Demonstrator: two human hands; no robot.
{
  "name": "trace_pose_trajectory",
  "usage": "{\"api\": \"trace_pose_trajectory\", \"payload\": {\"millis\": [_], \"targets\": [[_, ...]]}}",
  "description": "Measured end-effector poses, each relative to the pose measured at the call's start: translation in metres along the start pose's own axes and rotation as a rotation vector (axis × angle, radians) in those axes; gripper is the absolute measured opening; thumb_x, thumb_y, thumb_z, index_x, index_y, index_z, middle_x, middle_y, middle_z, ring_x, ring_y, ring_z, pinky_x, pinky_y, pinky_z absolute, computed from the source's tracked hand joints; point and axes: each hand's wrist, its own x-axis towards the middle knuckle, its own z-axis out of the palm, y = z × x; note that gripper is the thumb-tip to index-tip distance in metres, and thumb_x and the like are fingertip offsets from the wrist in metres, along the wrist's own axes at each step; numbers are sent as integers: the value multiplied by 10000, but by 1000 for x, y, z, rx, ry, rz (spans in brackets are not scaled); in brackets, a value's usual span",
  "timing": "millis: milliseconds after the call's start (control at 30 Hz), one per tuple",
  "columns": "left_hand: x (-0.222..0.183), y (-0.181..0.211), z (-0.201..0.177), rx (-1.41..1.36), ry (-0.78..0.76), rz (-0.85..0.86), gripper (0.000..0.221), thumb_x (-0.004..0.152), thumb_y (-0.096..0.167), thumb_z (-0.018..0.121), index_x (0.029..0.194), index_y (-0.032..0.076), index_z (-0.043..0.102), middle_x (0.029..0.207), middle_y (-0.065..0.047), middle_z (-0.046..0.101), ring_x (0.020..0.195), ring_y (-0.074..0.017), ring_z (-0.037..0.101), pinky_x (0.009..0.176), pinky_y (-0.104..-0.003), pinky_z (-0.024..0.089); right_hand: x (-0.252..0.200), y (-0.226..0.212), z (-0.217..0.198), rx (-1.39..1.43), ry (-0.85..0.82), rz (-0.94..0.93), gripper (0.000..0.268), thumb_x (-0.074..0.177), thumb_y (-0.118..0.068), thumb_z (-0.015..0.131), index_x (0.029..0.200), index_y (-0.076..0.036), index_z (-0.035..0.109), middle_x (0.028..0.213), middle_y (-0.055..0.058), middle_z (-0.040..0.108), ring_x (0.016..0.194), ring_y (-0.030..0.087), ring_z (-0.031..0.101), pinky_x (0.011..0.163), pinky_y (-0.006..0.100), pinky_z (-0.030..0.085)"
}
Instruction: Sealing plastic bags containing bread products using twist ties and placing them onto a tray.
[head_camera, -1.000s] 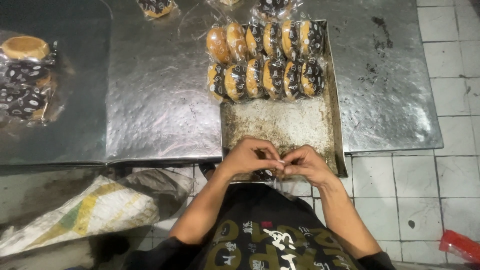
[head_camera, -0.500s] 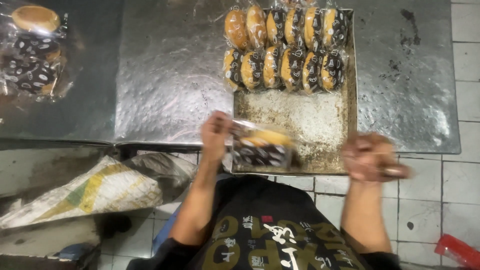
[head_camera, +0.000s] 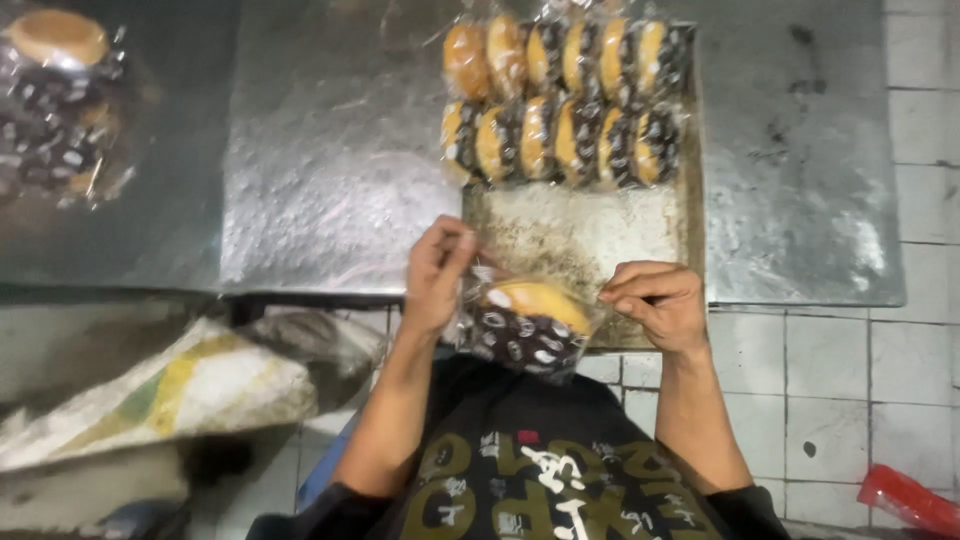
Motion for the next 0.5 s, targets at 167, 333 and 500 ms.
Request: {"api": "trace_pose_trajectory", "payload": {"millis": [167, 333, 500], "targets": [[1, 24, 9, 18, 163, -67, 158, 1064, 177, 528, 1011, 44, 596, 806, -132, 679, 697, -211, 668, 580, -308, 614, 2, -8, 4, -65, 128, 172, 139, 914, -36, 711, 813, 23, 785, 790, 182, 747, 681, 227, 672, 686, 303, 526], [-5, 13, 4, -48, 78, -182, 149, 1039, 187, 567, 997, 45, 583, 807, -122, 655, 717, -215, 653, 552, -323, 615, -13, -19, 6, 152, 168, 248, 211, 909, -72, 649, 751, 59, 697, 642, 168, 593, 570, 170, 484, 517, 266, 408], [2, 39, 19, 33, 110, -196, 159, 1052, 200, 547, 995, 58, 589, 838, -126, 642, 778, -244, 649, 626, -341, 617, -7, -22, 2, 257, 270, 370, 232, 888, -135, 645, 724, 23, 596, 677, 182, 552, 573, 181, 460, 499, 269, 380]]}}
